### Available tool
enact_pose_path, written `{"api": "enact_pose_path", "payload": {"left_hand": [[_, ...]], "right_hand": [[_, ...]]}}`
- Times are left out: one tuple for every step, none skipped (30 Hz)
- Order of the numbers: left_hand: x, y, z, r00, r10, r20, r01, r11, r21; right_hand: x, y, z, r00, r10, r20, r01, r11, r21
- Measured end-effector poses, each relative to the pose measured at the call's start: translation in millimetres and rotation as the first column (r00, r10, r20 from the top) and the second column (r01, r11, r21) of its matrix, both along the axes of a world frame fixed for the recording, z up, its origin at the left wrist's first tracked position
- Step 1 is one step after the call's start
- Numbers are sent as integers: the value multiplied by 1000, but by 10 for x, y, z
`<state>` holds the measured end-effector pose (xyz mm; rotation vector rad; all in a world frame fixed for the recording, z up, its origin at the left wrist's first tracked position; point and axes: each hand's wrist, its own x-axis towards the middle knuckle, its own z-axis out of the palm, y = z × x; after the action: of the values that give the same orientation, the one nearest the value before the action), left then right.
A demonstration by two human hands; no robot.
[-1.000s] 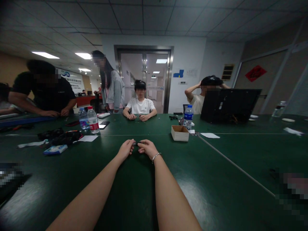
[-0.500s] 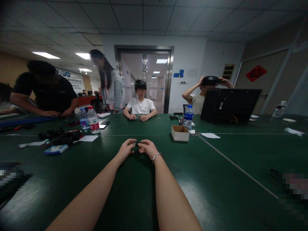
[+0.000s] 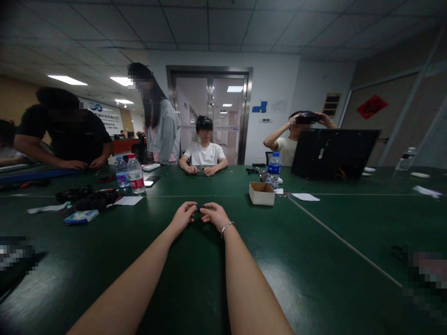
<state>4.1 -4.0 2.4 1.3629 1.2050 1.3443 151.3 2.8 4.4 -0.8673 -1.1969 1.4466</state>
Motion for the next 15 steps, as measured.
{"api": "enact_pose_path", "payload": {"left_hand": [[-5, -10, 7, 1000, -15, 18, 15, 1000, 10], [-8, -21, 17, 999, -32, 31, 31, 999, 19], [-10, -32, 29, 998, -49, 39, 47, 998, 29], [-11, -41, 40, 997, -63, 46, 62, 997, 35], [-10, -47, 50, 996, -76, 53, 74, 997, 34], [-9, -49, 57, 994, -84, 64, 82, 996, 26], [-8, -48, 61, 993, -87, 79, 86, 996, 15], [-8, -44, 62, 992, -85, 97, 85, 996, 4], [-9, -38, 60, 990, -83, 115, 84, 996, -4], [-12, -33, 57, 988, -85, 129, 87, 996, -8], [-15, -29, 53, 986, -91, 137, 93, 996, -7], [-19, -27, 50, 986, -98, 136, 100, 995, -5], [-21, -27, 49, 986, -104, 129, 106, 994, -4], [-22, -30, 48, 987, -106, 119, 108, 994, -6], [-21, -33, 49, 989, -100, 108, 102, 995, -10]], "right_hand": [[0, -2, 0, 1000, -2, -5, 2, 1000, -2], [1, -5, 1, 1000, -2, -13, 2, 1000, -3], [2, -8, 3, 1000, 1, -19, -1, 1000, -4], [2, -11, 5, 1000, 4, -24, -4, 1000, -5], [2, -14, 8, 1000, 7, -24, -7, 1000, -5], [3, -16, 11, 1000, 9, -23, -9, 1000, -5], [2, -17, 14, 1000, 8, -20, -8, 1000, -4], [2, -18, 18, 1000, 7, -17, -7, 1000, -7], [1, -18, 21, 1000, 7, -15, -8, 1000, -9], [1, -17, 23, 1000, 9, -15, -9, 1000, -13], [0, -16, 24, 1000, 11, -17, -11, 1000, -15], [-1, -15, 24, 1000, 15, -17, -15, 1000, -17], [-1, -14, 24, 1000, 16, -16, -17, 1000, -16], [-1, -14, 24, 1000, 17, -13, -18, 1000, -15], [-1, -16, 24, 1000, 17, -8, -17, 1000, -13]]}}
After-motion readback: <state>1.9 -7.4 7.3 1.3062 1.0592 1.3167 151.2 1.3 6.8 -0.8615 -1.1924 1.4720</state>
